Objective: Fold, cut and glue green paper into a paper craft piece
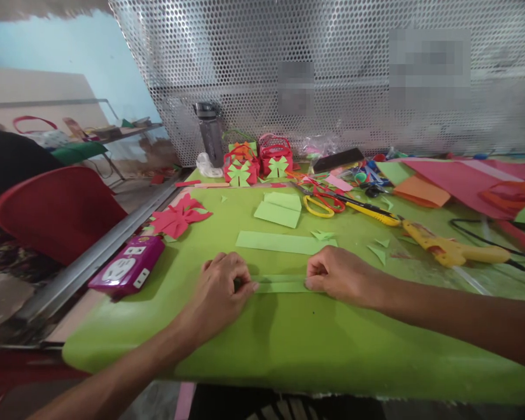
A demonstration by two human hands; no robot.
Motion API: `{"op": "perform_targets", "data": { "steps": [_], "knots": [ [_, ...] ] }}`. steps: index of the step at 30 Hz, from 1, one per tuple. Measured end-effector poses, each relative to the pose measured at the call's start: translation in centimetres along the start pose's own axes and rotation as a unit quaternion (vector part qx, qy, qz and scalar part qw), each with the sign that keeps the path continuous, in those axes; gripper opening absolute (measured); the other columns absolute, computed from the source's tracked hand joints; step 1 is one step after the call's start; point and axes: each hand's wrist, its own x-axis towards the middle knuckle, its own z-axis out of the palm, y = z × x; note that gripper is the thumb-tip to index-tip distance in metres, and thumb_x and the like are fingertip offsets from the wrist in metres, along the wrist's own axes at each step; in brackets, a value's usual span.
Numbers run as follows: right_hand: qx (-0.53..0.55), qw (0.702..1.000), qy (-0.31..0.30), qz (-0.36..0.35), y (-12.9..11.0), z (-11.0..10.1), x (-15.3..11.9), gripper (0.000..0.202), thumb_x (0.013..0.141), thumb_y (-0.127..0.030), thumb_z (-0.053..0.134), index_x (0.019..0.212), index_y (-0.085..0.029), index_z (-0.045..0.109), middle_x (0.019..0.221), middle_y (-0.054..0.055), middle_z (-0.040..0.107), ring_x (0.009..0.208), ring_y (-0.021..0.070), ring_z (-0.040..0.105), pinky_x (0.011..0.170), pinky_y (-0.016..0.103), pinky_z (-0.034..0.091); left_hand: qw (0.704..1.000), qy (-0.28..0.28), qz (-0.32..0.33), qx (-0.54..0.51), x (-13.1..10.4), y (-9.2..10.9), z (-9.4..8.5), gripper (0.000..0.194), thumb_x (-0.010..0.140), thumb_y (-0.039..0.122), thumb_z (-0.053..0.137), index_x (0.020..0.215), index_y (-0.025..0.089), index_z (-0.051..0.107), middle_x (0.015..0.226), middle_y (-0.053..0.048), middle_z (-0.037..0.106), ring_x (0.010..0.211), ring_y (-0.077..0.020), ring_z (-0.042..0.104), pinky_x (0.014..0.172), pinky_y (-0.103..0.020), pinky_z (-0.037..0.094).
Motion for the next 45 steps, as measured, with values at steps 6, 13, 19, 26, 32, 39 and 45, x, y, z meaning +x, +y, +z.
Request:
{"op": "perform_targets", "data": {
  "steps": [6,13,19,26,32,39,45],
  "knots": [
    [-0.017,1.0,0.004,0.024,-0.1,0.1,0.0,0.009,0.065,-0.022,0.057,0.057,-0.019,0.056,0.056,-0.002,0.059,0.052,0.0109,0.051,0.046,0.023,0.029,1.0,-0.006,0.004,-0.02,0.0,-0.1,-0.1,0.021,0.075,0.023,0.055,0.056,0.017,0.048,0.073,0.001,0.056,0.077,-0.017,0.051,0.082,-0.041,0.037],
    [-0.04,0.999,0.008,0.025,-0.1,0.3,0.0,0.011,0.067,-0.025,0.057,0.058,-0.02,0.056,0.056,-0.002,0.059,0.053,0.011,0.05,0.047,0.023,0.029,0.996,-0.056,-0.004,-0.074,0.4,0.2,-1.4,0.005,0.071,0.018,0.055,0.066,0.018,0.054,0.075,0.0,0.059,0.077,-0.017,0.053,0.075,-0.033,0.04],
    [-0.045,0.999,0.015,0.021,-0.2,0.3,-0.1,0.011,0.067,-0.026,0.058,0.058,-0.02,0.055,0.056,-0.002,0.058,0.054,0.0121,0.051,0.048,0.024,0.029,0.995,-0.092,-0.004,-0.031,0.4,0.8,-2.1,0.006,0.069,0.014,0.052,0.066,0.017,0.057,0.071,0.0,0.058,0.067,-0.015,0.051,0.062,-0.027,0.039],
    [-0.049,0.999,0.01,0.019,-0.1,0.3,0.0,0.011,0.067,-0.025,0.057,0.057,-0.02,0.055,0.055,-0.002,0.057,0.052,0.0114,0.049,0.047,0.024,0.028,0.979,-0.167,-0.055,-0.106,1.0,0.9,-2.7,0.01,0.071,0.022,0.05,0.066,0.016,0.056,0.057,0.004,0.053,0.054,-0.01,0.047,0.05,-0.021,0.034],
    [-0.04,0.999,0.017,0.005,0.2,0.4,-0.1,0.01,0.067,-0.024,0.056,0.058,-0.02,0.056,0.055,-0.002,0.058,0.051,0.0108,0.049,0.047,0.023,0.027,0.984,-0.16,-0.041,-0.064,0.8,1.2,-2.8,0.02,0.075,0.028,0.05,0.063,0.015,0.06,0.063,0.001,0.057,0.058,-0.0109,0.05,0.054,-0.021,0.035],
    [-0.044,0.999,0.016,0.004,0.0,0.3,-0.1,0.01,0.068,-0.024,0.056,0.059,-0.019,0.056,0.054,-0.002,0.057,0.051,0.0108,0.049,0.048,0.024,0.028,0.987,-0.141,-0.032,-0.069,0.7,1.1,-2.5,0.02,0.075,0.021,0.049,0.058,0.015,0.057,0.065,0.001,0.057,0.06,-0.0107,0.051,0.057,-0.022,0.036],
    [-0.044,0.999,0.019,0.013,-0.1,0.3,-0.1,0.011,0.068,-0.026,0.057,0.059,-0.02,0.057,0.055,-0.002,0.058,0.052,0.0116,0.05,0.048,0.024,0.029,0.993,-0.109,-0.025,-0.028,0.4,1.3,-1.9,0.019,0.075,0.017,0.048,0.057,0.015,0.054,0.065,0.0,0.056,0.06,-0.0112,0.05,0.057,-0.022,0.035]
  ]
}}
